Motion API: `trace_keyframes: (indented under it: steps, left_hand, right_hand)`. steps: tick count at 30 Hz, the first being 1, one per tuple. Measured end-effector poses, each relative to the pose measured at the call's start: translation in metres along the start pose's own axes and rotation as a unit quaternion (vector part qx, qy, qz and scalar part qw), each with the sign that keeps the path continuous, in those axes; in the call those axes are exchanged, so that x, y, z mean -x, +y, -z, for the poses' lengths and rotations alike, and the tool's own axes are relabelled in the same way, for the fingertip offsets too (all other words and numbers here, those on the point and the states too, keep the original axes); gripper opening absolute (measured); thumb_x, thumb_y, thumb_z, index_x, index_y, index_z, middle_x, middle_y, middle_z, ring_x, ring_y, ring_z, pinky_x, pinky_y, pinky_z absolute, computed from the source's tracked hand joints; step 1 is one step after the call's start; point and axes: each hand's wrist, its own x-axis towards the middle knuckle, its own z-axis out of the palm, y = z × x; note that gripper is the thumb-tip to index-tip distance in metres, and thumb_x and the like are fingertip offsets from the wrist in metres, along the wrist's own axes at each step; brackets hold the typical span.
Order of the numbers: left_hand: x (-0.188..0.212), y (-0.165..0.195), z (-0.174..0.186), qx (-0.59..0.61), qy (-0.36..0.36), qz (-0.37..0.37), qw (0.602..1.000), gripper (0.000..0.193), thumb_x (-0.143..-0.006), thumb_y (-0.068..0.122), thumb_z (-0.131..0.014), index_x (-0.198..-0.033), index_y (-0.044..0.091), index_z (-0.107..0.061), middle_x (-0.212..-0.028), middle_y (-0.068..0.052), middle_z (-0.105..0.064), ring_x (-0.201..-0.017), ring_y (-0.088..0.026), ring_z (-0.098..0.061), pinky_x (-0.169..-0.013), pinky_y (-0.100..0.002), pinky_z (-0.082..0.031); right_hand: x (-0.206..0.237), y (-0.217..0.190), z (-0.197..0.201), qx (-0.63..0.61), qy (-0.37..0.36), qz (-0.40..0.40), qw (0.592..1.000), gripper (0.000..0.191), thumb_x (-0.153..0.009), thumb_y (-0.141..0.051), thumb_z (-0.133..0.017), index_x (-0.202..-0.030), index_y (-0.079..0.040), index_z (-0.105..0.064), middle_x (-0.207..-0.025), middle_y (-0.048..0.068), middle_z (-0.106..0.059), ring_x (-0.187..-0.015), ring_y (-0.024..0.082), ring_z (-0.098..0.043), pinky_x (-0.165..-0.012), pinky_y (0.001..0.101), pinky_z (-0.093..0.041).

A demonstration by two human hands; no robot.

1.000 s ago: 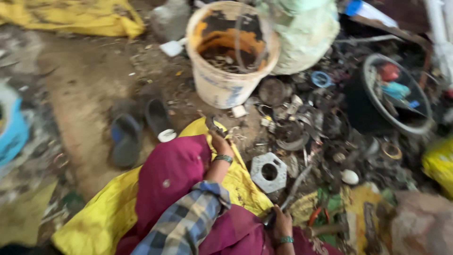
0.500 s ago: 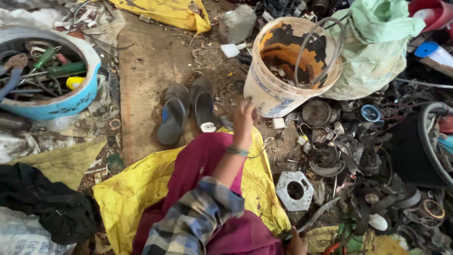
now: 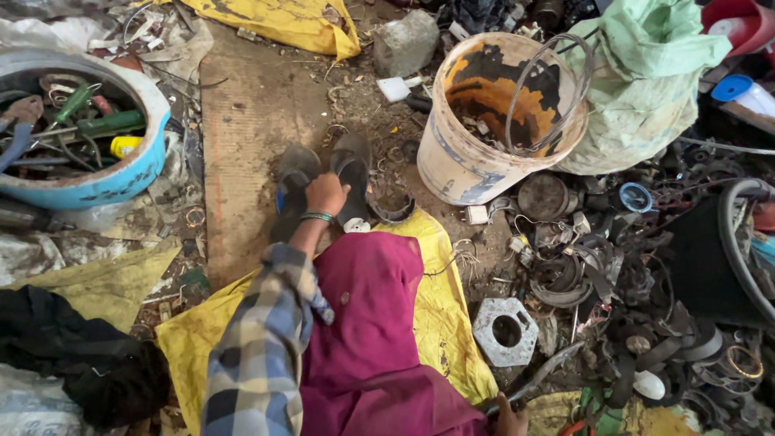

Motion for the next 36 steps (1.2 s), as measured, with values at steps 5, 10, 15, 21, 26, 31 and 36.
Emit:
trace_keyframes:
  steps: [5, 10, 15, 21, 26, 31, 36]
  left_hand:
    - [-0.009, 0.001, -0.010, -0.025, 0.062, 0.005, 0.998, 0.016, -0.093, 0.013, -0.059, -0.100, 0.004, -0.070, -0.095, -0.022, -0.073, -0.092, -0.043, -0.072, -0.079, -0.052, -0.059]
    - [-0.023, -0.011, 0.007, 0.003, 0.275, -0.118, 0.954, 0.025, -0.088, 0.010, -0.060, -0.108, -0.004, -0.065, -0.091, -0.024, -0.070, -0.075, -0.043, -0.069, -0.065, -0.053, -0.055]
    - [-0.025, -0.073, 0.058, -0.083, 0.292, -0.038, 0.952, 0.020, -0.094, 0.010, -0.060, -0.110, 0.000, -0.066, -0.093, -0.022, -0.072, -0.081, -0.039, -0.072, -0.072, -0.049, -0.057]
    - [0.031, -0.163, 0.086, -0.205, 0.083, 0.126, 0.967, 0.019, -0.108, 0.009, -0.054, -0.106, 0.003, -0.071, -0.103, -0.024, -0.074, -0.096, -0.039, -0.073, -0.081, -0.050, -0.057]
    - [0.050, -0.156, 0.070, -0.209, 0.139, 0.105, 0.962, 0.035, -0.101, 0.010, -0.059, -0.135, 0.001, -0.064, -0.143, -0.028, -0.056, -0.128, -0.046, -0.058, -0.102, -0.057, -0.049]
    - [0.023, -0.086, 0.044, -0.117, 0.116, -0.133, 0.977, 0.053, -0.098, 0.030, -0.065, -0.150, 0.020, -0.058, -0.158, -0.027, -0.041, -0.142, -0.053, -0.038, -0.115, -0.064, -0.033]
    - [0.019, -0.044, 0.017, -0.143, 0.069, -0.193, 0.968, 0.048, -0.091, 0.043, -0.068, -0.135, 0.023, -0.066, -0.160, -0.024, -0.040, -0.150, -0.045, -0.031, -0.119, -0.068, -0.022]
  right_hand:
    - [-0.008, 0.009, 0.001, 0.053, 0.009, -0.029, 0.998, 0.030, -0.095, -0.014, -0.076, -0.111, 0.010, -0.068, -0.076, 0.017, -0.062, -0.052, 0.023, -0.051, -0.043, 0.0393, -0.039]
    - [-0.012, 0.020, 0.003, -0.066, -0.016, 0.013, 0.998, 0.037, -0.091, -0.006, -0.068, -0.125, 0.001, -0.055, -0.101, 0.015, -0.067, -0.077, 0.022, -0.066, -0.060, 0.0356, -0.055]
    - [-0.015, 0.022, 0.004, -0.087, -0.027, -0.003, 0.996, 0.037, -0.092, -0.004, -0.066, -0.127, -0.003, -0.054, -0.098, 0.013, -0.066, -0.077, 0.023, -0.065, -0.058, 0.0375, -0.054]
    - [-0.024, 0.032, 0.005, -0.087, -0.027, -0.005, 0.996, 0.033, -0.092, -0.003, -0.065, -0.123, 0.000, -0.054, -0.092, 0.013, -0.066, -0.073, 0.025, -0.066, -0.057, 0.0391, -0.054]
    - [-0.023, 0.034, 0.007, -0.102, -0.015, -0.001, 0.995, 0.030, -0.091, -0.003, -0.065, -0.119, -0.001, -0.053, -0.092, 0.011, -0.065, -0.071, 0.021, -0.066, -0.056, 0.0370, -0.055]
    - [-0.019, 0.034, 0.010, -0.062, -0.017, -0.035, 0.997, 0.026, -0.094, -0.009, -0.068, -0.115, 0.002, -0.057, -0.085, 0.013, -0.064, -0.064, 0.023, -0.059, -0.050, 0.0359, -0.047]
    - [-0.014, 0.033, 0.014, -0.071, -0.002, -0.002, 0.997, 0.023, -0.090, -0.011, -0.069, -0.109, -0.003, -0.058, -0.084, 0.009, -0.066, -0.062, 0.017, -0.060, -0.052, 0.0321, -0.048]
